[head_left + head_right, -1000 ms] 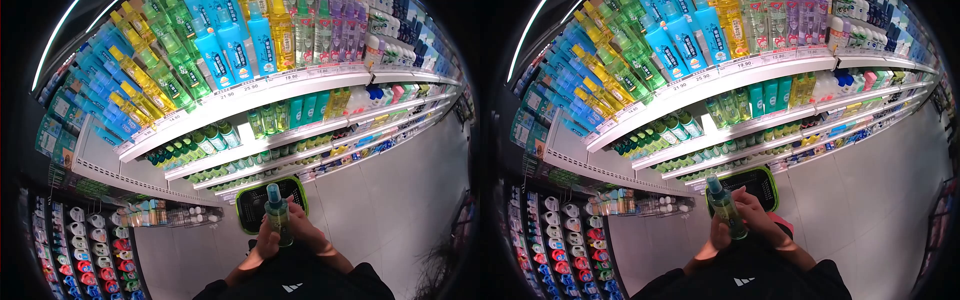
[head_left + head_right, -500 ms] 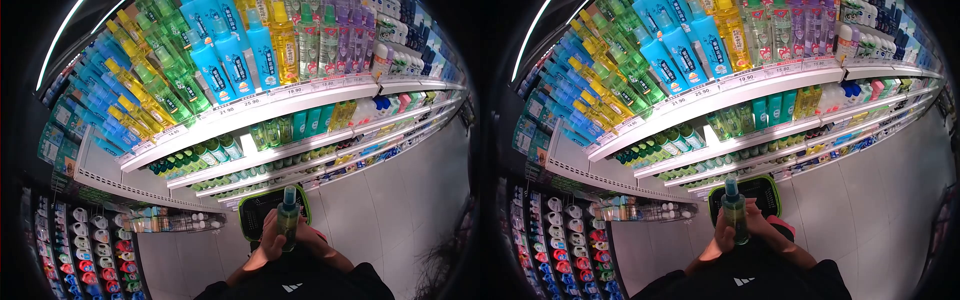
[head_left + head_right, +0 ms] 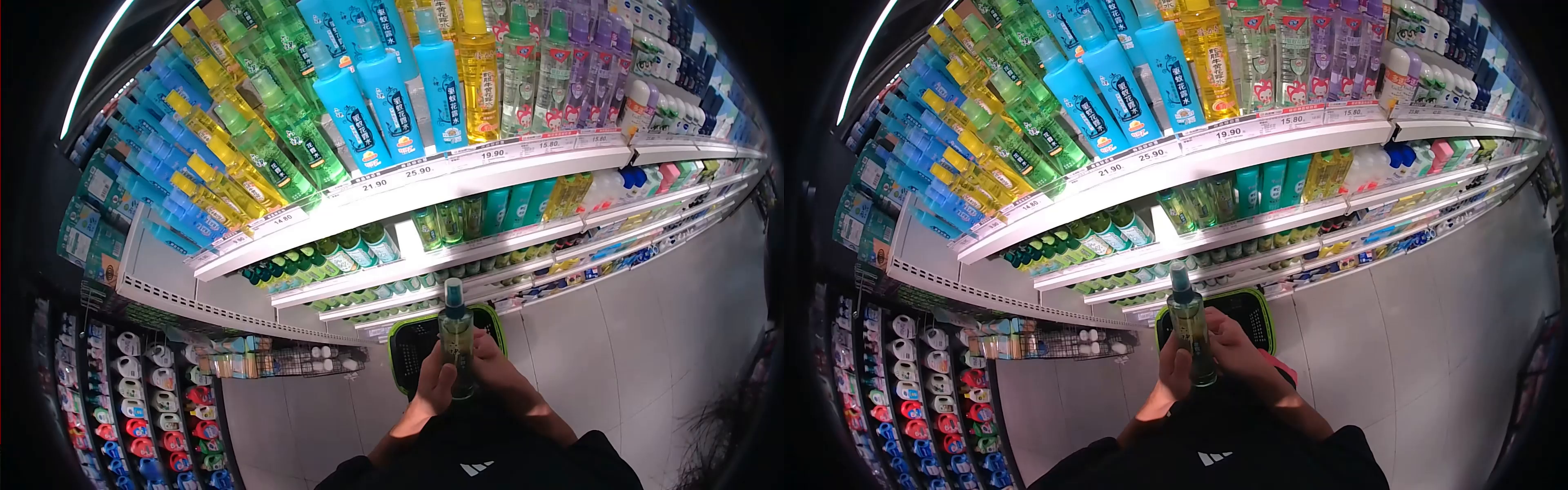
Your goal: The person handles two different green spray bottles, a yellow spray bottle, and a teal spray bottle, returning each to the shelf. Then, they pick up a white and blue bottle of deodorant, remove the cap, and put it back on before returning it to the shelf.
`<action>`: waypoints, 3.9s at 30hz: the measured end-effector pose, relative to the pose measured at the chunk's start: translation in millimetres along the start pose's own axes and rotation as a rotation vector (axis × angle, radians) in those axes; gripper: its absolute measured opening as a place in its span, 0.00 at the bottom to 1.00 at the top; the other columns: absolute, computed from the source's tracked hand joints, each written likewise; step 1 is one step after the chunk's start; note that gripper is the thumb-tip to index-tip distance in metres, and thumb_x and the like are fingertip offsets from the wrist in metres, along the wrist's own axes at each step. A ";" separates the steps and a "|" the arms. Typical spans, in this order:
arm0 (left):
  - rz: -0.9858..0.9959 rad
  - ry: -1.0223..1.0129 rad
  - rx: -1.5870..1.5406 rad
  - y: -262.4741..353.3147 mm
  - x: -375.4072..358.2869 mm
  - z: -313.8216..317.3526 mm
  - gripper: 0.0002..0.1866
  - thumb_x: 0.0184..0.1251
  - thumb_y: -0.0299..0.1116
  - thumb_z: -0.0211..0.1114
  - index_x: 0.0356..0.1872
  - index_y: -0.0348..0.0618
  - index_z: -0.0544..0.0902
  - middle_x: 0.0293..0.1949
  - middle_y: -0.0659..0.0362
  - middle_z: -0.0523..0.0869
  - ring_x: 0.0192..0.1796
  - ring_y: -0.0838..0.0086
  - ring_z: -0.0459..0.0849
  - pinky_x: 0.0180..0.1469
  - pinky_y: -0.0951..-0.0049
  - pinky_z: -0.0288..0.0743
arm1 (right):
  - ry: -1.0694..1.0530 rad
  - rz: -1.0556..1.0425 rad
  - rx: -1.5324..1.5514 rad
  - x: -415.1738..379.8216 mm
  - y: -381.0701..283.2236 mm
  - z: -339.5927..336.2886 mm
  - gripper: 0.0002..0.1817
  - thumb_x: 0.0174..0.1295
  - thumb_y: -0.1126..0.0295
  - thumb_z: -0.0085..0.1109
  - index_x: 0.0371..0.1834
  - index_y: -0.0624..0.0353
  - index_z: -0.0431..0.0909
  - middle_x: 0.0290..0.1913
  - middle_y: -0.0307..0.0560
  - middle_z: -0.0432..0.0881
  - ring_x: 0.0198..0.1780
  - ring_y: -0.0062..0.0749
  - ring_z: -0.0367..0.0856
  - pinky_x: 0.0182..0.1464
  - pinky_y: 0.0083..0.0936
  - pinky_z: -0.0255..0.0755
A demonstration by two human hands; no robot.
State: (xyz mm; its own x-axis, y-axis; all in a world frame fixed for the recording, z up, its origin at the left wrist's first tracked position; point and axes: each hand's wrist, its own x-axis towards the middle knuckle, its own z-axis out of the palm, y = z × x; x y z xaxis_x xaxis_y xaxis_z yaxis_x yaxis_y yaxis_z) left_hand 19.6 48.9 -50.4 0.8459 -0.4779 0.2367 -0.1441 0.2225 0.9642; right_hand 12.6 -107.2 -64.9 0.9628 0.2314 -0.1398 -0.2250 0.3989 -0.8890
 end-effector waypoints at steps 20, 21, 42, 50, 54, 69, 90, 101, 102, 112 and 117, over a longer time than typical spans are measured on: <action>-0.053 0.349 0.595 -3.6 28.6 -48.3 0.31 0.72 0.24 0.69 0.75 0.40 0.72 0.66 0.46 0.83 0.69 0.57 0.82 0.68 0.62 0.75 | 0.073 -0.349 -0.694 55.1 -88.1 0.9 0.21 0.63 0.77 0.74 0.60 0.58 0.82 0.54 0.45 0.88 0.55 0.33 0.88 0.57 0.29 0.80; -0.074 0.485 0.591 -6.4 31.4 -48.6 0.31 0.74 0.27 0.69 0.76 0.40 0.71 0.68 0.46 0.81 0.71 0.56 0.80 0.69 0.60 0.74 | 0.072 -0.351 -0.698 62.8 -92.0 3.6 0.21 0.63 0.77 0.74 0.60 0.58 0.82 0.54 0.45 0.88 0.55 0.33 0.88 0.57 0.29 0.80; -0.239 0.307 1.418 -77.0 57.1 -118.3 0.56 0.66 0.39 0.71 0.86 0.36 0.43 0.87 0.39 0.37 0.88 0.40 0.36 0.78 0.26 0.40 | 0.288 -0.826 -1.052 180.8 -65.9 1.3 0.25 0.65 0.68 0.74 0.65 0.57 0.78 0.53 0.56 0.86 0.50 0.52 0.87 0.49 0.38 0.82; -0.284 0.190 1.529 -113.6 64.2 -138.9 0.62 0.62 0.45 0.74 0.85 0.32 0.40 0.85 0.33 0.35 0.87 0.35 0.33 0.78 0.25 0.40 | 0.305 -0.806 -1.200 193.9 -70.7 5.1 0.26 0.67 0.65 0.72 0.66 0.56 0.75 0.47 0.56 0.87 0.45 0.55 0.88 0.44 0.41 0.82; -0.342 0.155 1.442 -126.4 67.7 -147.9 0.61 0.63 0.45 0.75 0.85 0.31 0.40 0.85 0.32 0.33 0.85 0.30 0.32 0.77 0.24 0.46 | 0.383 -0.821 -1.318 199.7 -68.0 9.3 0.26 0.69 0.63 0.69 0.67 0.55 0.73 0.46 0.55 0.88 0.43 0.55 0.89 0.41 0.43 0.83; -0.646 -0.029 1.402 -132.4 85.3 -157.7 0.72 0.62 0.54 0.77 0.81 0.28 0.26 0.80 0.26 0.19 0.82 0.25 0.20 0.74 0.24 0.56 | 0.452 -0.724 -1.366 200.1 -80.0 12.4 0.19 0.67 0.66 0.67 0.60 0.54 0.77 0.29 0.56 0.85 0.27 0.57 0.86 0.30 0.48 0.80; -0.839 -0.081 1.402 -115.8 98.0 -142.7 0.75 0.62 0.57 0.77 0.81 0.33 0.19 0.78 0.31 0.10 0.80 0.30 0.10 0.75 0.24 0.57 | 0.628 -0.865 -1.193 185.8 -78.3 -3.4 0.23 0.68 0.67 0.67 0.63 0.59 0.71 0.56 0.59 0.83 0.42 0.61 0.88 0.38 0.50 0.84; -0.778 -0.084 1.504 -114.3 88.9 -136.0 0.76 0.62 0.57 0.78 0.80 0.34 0.18 0.76 0.30 0.07 0.79 0.29 0.08 0.75 0.25 0.58 | 0.383 -0.917 -1.026 139.8 -87.6 -1.4 0.19 0.65 0.79 0.66 0.60 0.59 0.79 0.52 0.55 0.86 0.46 0.58 0.87 0.44 0.41 0.83; -0.779 -0.082 1.512 -114.2 88.2 -135.8 0.76 0.62 0.56 0.78 0.81 0.34 0.19 0.77 0.30 0.07 0.79 0.29 0.08 0.76 0.27 0.59 | 0.393 -0.952 -1.002 132.4 -89.8 0.3 0.19 0.66 0.78 0.66 0.60 0.59 0.79 0.53 0.55 0.86 0.44 0.57 0.88 0.43 0.40 0.83; -0.644 -0.053 1.512 -113.0 76.5 -137.7 0.76 0.60 0.52 0.80 0.82 0.35 0.21 0.78 0.32 0.09 0.80 0.30 0.10 0.76 0.29 0.61 | 0.694 -1.063 -0.592 32.6 -120.3 6.8 0.23 0.60 0.75 0.73 0.61 0.62 0.81 0.38 0.41 0.80 0.28 0.21 0.74 0.32 0.19 0.67; -0.490 0.012 1.275 -73.8 64.8 -125.0 0.68 0.61 0.47 0.79 0.86 0.42 0.33 0.84 0.36 0.20 0.87 0.39 0.42 0.76 0.31 0.60 | 0.502 -0.890 -0.549 -9.8 -123.6 -8.1 0.22 0.62 0.76 0.70 0.61 0.65 0.81 0.41 0.40 0.81 0.32 0.16 0.72 0.36 0.17 0.67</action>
State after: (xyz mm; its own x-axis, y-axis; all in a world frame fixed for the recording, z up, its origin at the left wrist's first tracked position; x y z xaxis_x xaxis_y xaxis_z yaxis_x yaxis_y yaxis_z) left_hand 149.2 107.7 -121.1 0.9500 -0.2722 -0.1527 -0.1951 -0.8999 0.3901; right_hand 32.2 -166.0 42.8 0.7265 -0.3649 0.5822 0.5388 -0.2233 -0.8123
